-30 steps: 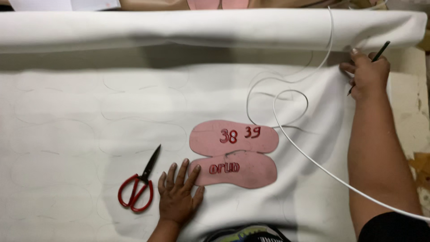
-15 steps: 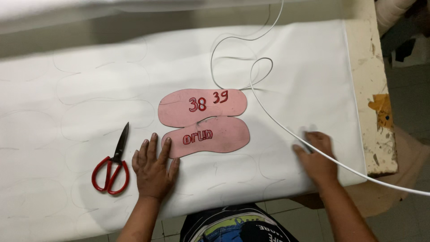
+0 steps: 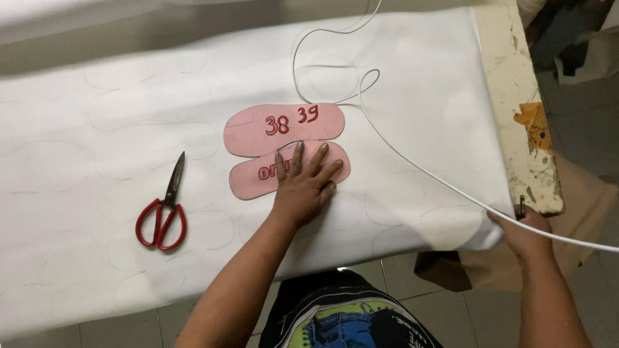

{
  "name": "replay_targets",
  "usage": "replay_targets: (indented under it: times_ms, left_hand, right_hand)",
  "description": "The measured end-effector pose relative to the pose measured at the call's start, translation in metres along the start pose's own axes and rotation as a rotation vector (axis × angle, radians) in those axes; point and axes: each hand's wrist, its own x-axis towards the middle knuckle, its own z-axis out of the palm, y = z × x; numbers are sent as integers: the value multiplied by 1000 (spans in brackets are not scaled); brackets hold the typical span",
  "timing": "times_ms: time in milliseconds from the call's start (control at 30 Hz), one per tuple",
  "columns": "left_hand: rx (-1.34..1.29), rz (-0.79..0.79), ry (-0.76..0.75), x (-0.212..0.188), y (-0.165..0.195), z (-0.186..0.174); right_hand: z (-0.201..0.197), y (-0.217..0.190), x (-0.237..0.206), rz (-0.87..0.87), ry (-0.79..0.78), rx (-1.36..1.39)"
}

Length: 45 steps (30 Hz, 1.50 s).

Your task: The person lays a roll of white sheet material flat on the work table and places pink sandal-shaped templates on it. They hold each template steady with one hand and trace around its edge with a pen, repositioning the templates to trace additional outlines along the sheet.

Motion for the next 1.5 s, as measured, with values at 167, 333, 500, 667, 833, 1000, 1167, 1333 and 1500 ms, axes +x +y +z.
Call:
replay_targets:
  times_ms: [167, 333, 500, 667, 833, 1000, 1167, 1333, 1500]
  left_hand:
    - [-177, -73, 151, -38, -40, 2]
    - [45, -500, 435, -106, -99, -2]
    - [-85, -485, 400, -132, -116, -10]
    - [-116, -513, 420, -129, -119, -13]
    - [-101, -546, 410, -126, -119, -16]
    - [-113, -572, 462, -125, -115, -18]
    - [-65, -539, 488, -125, -112, -17]
    - [-77, -536, 489, -125, -113, -18]
    - [-64, -528, 493, -125, -115, -16]
  right_hand:
    - [-7, -17, -31, -156, 298, -116]
    - [44, -70, -59, -299, -117, 397]
    - [121, -146, -109, -589, -499, 495]
    - [143, -192, -140, -497, -415, 378]
    - [145, -203, -137, -482, -574, 426]
    - [149, -213, -140, -458, -487, 393]
    - [147, -217, -148, -489, -432, 340]
    - [147, -216, -145, -621, -327, 211]
    - [152, -217, -141, -593, -337, 202]
